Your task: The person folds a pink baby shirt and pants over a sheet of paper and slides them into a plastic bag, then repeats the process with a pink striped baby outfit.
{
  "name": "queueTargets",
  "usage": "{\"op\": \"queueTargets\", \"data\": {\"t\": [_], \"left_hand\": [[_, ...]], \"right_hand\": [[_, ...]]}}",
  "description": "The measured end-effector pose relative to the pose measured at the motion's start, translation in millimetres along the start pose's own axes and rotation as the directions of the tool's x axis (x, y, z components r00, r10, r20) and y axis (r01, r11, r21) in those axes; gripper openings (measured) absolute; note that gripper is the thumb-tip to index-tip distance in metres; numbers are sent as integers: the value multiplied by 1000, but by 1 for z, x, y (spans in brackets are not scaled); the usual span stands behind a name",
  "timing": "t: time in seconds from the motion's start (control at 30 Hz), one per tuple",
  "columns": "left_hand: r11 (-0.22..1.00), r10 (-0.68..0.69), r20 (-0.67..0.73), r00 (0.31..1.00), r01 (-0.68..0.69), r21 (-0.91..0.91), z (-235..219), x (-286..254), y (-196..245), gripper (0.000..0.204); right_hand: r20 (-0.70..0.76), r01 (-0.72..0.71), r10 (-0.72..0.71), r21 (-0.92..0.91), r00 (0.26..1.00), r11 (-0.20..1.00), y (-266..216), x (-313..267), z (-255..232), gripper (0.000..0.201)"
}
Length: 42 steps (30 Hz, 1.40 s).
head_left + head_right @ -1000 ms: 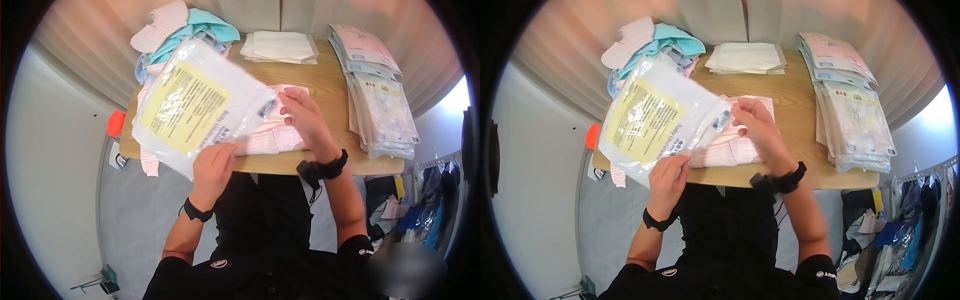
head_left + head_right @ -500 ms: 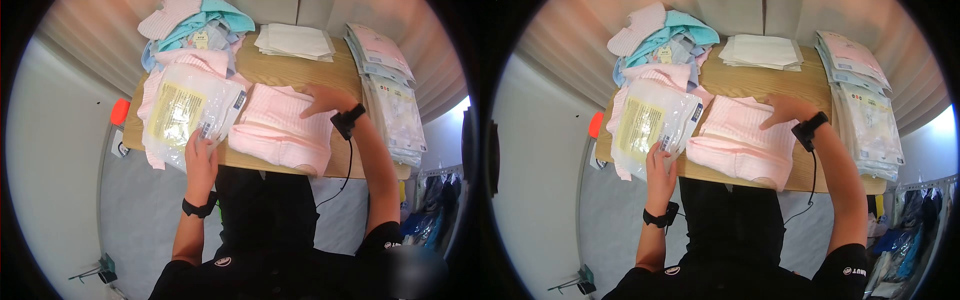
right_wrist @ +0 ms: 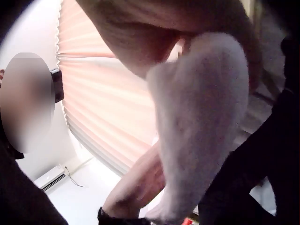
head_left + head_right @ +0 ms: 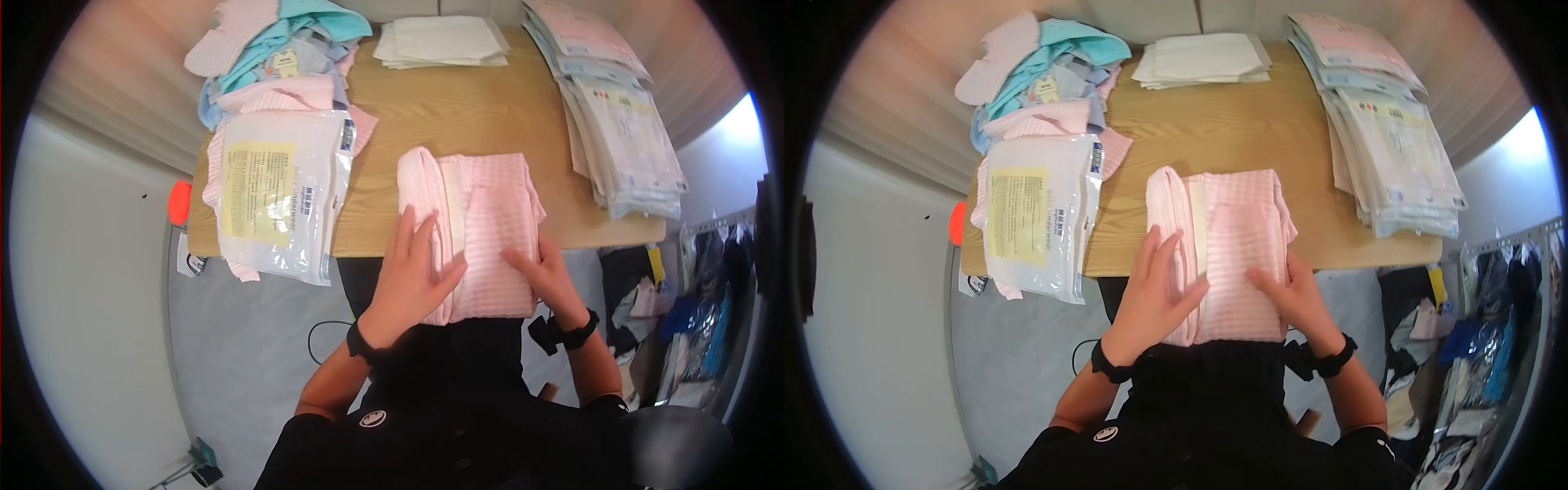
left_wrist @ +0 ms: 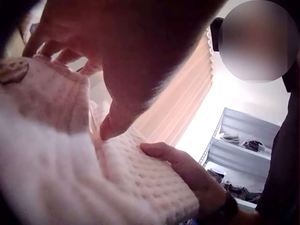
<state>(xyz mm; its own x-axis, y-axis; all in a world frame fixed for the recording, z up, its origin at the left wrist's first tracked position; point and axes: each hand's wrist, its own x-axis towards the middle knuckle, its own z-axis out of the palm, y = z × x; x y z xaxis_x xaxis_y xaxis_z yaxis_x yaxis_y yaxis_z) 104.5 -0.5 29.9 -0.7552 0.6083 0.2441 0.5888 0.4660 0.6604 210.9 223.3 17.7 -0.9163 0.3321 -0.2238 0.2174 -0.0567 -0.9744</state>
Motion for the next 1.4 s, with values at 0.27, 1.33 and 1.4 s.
{"op": "queueTargets", "data": {"t": [0.27,1.33,1.4], "left_hand": [[991,116,132,984,-124,57,28,13,-8,62],[871,-190,-166,968,245,427,-93,-19,-112,56],[872,-144,-126,981,186,453,-100,-20,-113,52]], "right_hand": [[-6,-260,329,598,944,758,47,-41,19,49],[469,-409,143,534,872,740,80,-37,24,46],[474,-409,138,536,870,739,80,-36,26,46]]}}
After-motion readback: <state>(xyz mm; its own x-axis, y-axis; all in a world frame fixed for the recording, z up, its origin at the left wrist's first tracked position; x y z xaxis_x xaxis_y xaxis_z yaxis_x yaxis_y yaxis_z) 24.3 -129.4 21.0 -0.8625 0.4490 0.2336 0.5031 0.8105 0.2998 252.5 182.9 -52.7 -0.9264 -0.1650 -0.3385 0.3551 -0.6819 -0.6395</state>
